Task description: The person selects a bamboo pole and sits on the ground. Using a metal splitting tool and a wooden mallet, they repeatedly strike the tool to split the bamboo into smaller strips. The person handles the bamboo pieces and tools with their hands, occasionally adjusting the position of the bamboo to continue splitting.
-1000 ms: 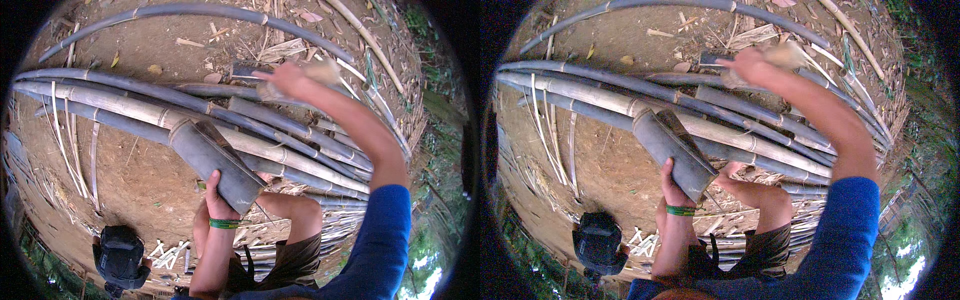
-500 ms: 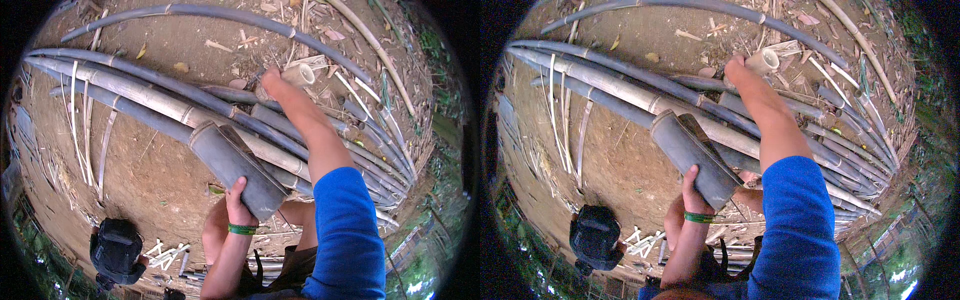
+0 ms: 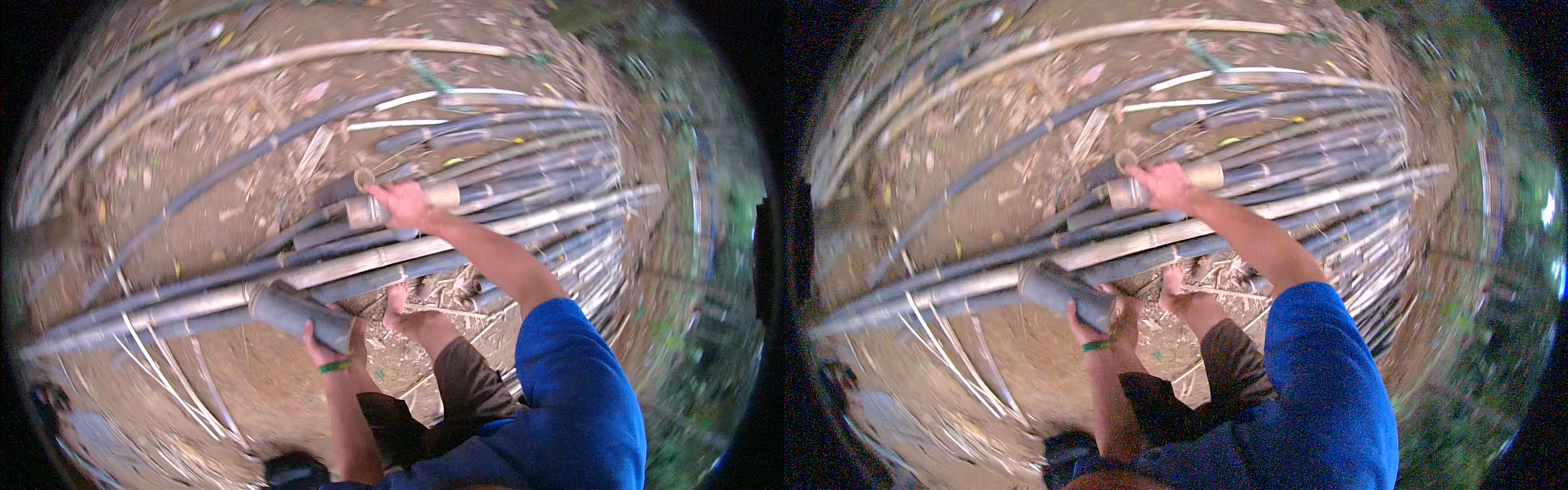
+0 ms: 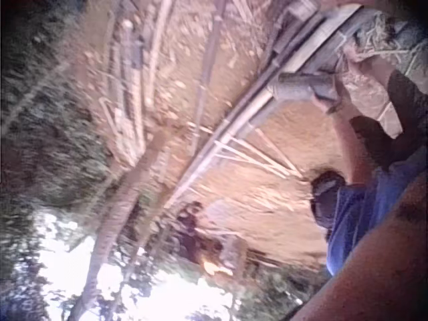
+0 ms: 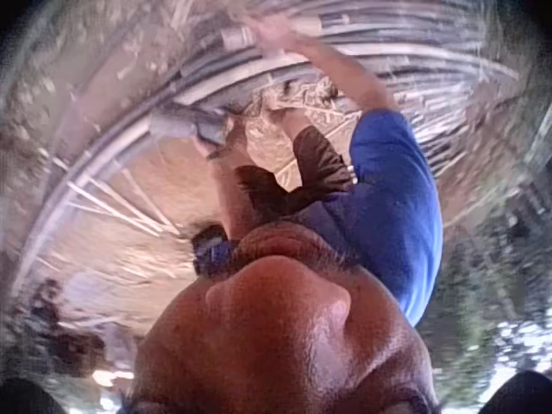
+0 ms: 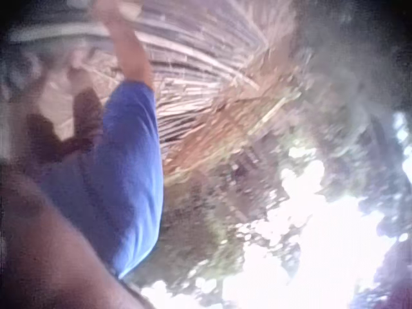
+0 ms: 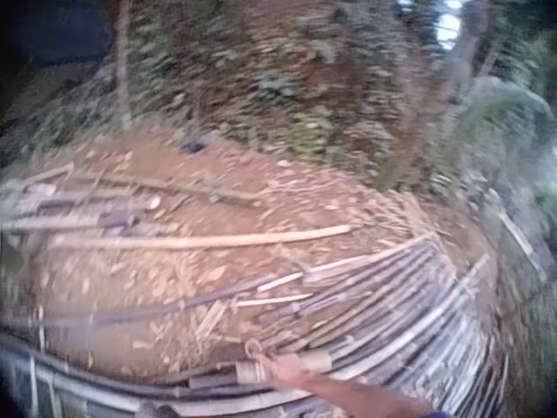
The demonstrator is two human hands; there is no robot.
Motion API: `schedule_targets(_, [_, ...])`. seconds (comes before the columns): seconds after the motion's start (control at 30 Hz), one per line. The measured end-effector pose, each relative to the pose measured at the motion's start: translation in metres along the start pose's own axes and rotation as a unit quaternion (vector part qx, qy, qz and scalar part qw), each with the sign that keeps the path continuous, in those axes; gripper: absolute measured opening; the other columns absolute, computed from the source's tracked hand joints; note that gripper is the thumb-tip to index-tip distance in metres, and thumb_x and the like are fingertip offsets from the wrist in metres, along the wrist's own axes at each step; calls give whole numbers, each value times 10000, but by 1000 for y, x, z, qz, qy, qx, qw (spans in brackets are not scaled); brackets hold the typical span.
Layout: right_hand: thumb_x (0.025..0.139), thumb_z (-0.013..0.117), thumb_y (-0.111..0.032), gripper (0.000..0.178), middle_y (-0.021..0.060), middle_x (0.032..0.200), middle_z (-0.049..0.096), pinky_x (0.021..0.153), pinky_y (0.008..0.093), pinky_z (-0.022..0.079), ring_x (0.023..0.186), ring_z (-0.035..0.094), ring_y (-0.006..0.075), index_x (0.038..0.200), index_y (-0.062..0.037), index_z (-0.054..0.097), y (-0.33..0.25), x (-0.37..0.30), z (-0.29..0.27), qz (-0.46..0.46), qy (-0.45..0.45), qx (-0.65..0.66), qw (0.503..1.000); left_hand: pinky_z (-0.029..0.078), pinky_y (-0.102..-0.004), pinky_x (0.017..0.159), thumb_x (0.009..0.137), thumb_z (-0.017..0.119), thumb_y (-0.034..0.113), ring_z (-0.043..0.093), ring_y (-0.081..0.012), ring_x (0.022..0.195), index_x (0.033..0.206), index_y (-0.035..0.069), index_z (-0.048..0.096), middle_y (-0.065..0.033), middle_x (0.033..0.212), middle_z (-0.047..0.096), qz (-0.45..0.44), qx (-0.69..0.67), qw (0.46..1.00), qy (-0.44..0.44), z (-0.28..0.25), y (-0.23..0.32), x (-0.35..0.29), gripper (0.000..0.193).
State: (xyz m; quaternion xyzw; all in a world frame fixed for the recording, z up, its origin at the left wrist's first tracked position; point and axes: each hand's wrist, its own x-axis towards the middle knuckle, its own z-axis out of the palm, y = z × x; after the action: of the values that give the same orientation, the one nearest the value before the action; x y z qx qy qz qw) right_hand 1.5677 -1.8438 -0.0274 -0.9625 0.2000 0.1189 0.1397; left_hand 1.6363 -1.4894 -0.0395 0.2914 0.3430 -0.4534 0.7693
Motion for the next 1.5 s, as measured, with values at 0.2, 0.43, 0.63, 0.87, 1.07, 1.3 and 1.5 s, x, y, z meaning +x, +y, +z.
schedule_targets(0.2, [581,789,-239,893,178,1043,626,774,466,541,904,648,368,1368,-160,373,-18,-255,-114,297,74,112,945,441,-456,973,857,616,413,561,-306,1091,1324,25,481,-134,1247,581,41,323,945,-22,45,89,-96,622])
schedule_targets(0.43, [546,860,-264,937,180,1147,621,843,477,506,998,622,383,1359,-116,418,-156,-555,-126,649,138,169,729,455,-444,976,793,710,318,572,-298,1086,1304,-3,487,-129,1195,598,-79,580,809,-56,119,160,-118,644])
schedule_targets(0.63, [566,836,-256,987,184,1189,599,865,466,512,1002,618,397,1405,-108,337,-374,-670,-112,808,236,191,506,485,-414,916,752,751,295,600,-281,1018,1242,-13,539,-146,1184,605,-129,741,646,-130,198,133,-153,616])
schedule_targets(0.87, [560,815,-244,1011,184,1151,615,866,459,519,1011,621,382,1430,-144,311,-606,-679,-49,912,239,244,227,483,-387,911,690,810,213,598,-281,993,1261,-57,519,-145,1162,607,-89,847,441,-282,235,17,-191,695])
schedule_targets(1.07, [557,834,-228,995,205,1147,615,883,456,508,1030,612,392,1413,-116,338,-733,-656,-15,927,255,267,59,463,-381,936,691,809,235,574,-287,1035,1304,-46,480,-159,1209,579,-142,850,304,-407,182,-109,-250,751])
schedule_targets(1.3, [561,841,-220,987,218,1170,606,898,438,496,1056,600,391,1407,-88,352,-829,-673,25,915,302,264,-42,483,-420,920,695,800,231,585,-291,1025,1316,-47,470,-171,1214,582,-196,843,154,-476,87,-205,-362,756])
schedule_targets(1.5, [580,821,-195,947,213,1261,578,945,400,476,1112,589,371,1402,-27,381,-879,-684,43,893,387,168,-153,521,-388,841,645,829,316,639,-271,920,1249,-52,539,-152,1088,649,-171,842,-21,-511,31,-291,-422,764])
